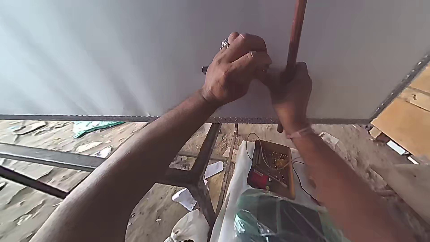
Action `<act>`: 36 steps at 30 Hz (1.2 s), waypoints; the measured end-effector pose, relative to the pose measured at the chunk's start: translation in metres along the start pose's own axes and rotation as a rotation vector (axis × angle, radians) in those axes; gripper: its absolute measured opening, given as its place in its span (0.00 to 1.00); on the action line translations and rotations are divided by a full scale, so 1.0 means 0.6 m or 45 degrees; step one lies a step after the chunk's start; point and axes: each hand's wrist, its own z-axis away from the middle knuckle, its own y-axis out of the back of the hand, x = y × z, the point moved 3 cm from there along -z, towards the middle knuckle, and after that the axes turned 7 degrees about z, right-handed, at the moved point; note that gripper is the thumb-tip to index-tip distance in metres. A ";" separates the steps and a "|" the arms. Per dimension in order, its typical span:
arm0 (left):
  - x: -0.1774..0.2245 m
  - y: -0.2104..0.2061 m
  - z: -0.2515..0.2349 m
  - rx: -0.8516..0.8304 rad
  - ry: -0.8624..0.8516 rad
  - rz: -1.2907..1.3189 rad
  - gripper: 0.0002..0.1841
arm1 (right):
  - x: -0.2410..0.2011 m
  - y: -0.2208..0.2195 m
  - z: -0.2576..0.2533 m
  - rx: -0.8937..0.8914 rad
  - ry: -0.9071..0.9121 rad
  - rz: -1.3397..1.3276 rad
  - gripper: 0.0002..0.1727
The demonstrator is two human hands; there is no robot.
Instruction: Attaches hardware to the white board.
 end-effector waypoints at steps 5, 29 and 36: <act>-0.002 -0.002 -0.005 -0.092 0.081 -0.016 0.08 | 0.102 0.076 0.028 -0.048 0.313 -0.091 0.23; -0.002 -0.015 -0.002 -0.260 0.053 -0.189 0.11 | 0.180 0.112 0.117 0.133 0.740 0.037 0.27; -0.001 -0.018 -0.009 -0.330 0.203 -0.241 0.11 | 0.183 0.101 0.107 0.143 0.637 0.322 0.32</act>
